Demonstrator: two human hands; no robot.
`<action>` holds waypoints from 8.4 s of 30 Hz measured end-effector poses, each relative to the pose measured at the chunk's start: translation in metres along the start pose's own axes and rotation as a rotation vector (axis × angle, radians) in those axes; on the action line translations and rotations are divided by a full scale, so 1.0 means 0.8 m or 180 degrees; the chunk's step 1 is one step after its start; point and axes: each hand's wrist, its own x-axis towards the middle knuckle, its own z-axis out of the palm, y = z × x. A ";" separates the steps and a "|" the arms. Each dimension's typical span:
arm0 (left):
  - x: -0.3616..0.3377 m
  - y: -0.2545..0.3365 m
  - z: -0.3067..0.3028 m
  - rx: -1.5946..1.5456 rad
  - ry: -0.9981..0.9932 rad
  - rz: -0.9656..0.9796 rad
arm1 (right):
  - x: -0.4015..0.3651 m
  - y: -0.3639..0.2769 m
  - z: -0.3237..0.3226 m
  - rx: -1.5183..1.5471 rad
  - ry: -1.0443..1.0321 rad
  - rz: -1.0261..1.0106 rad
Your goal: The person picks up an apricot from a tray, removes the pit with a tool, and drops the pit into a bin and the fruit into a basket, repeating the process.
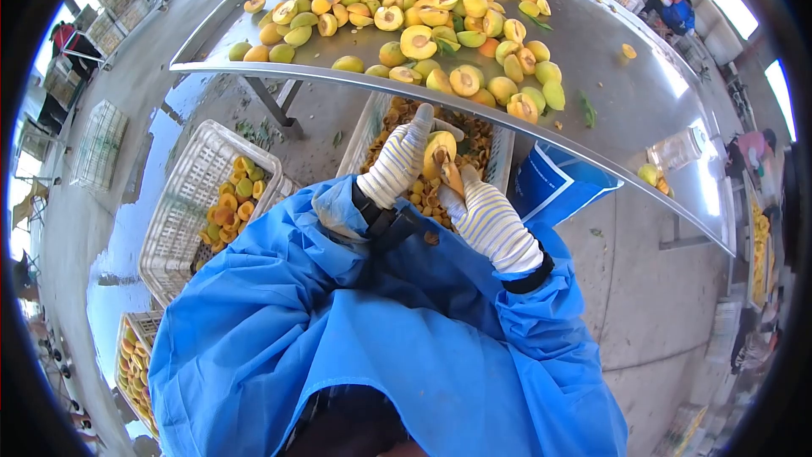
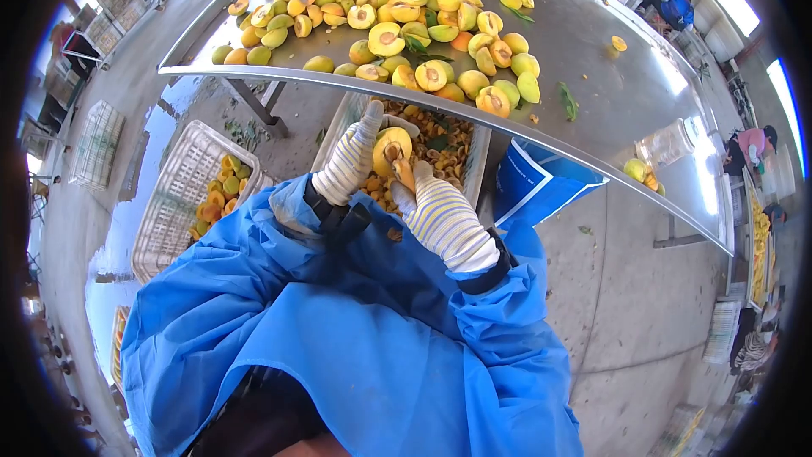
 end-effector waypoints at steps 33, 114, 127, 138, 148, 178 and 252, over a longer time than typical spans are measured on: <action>-0.004 0.001 -0.003 0.0416 -0.0218 0.0079 | -0.003 -0.037 -0.020 0.4572 -0.1538 0.2172; 0.021 0.014 0.030 -0.1101 0.0274 0.0589 | 0.015 -0.042 -0.014 0.0807 0.0999 -0.0089; 0.032 -0.024 0.007 -0.2631 -0.0863 -0.0302 | 0.011 -0.002 -0.023 0.1296 0.0908 0.0301; 0.019 -0.020 0.029 -0.1705 0.0352 0.0249 | 0.015 -0.008 -0.021 0.0465 0.0937 -0.0223; 0.022 -0.017 0.013 -0.1885 0.0040 -0.0262 | 0.012 -0.010 -0.013 -0.0148 0.0774 0.0076; 0.012 -0.008 0.010 -0.1014 0.0510 -0.0298 | 0.012 -0.009 0.026 -0.0043 0.0177 0.0435; 0.019 -0.013 0.001 -0.1124 0.0432 -0.0577 | 0.016 -0.024 -0.003 0.2393 -0.0967 0.1815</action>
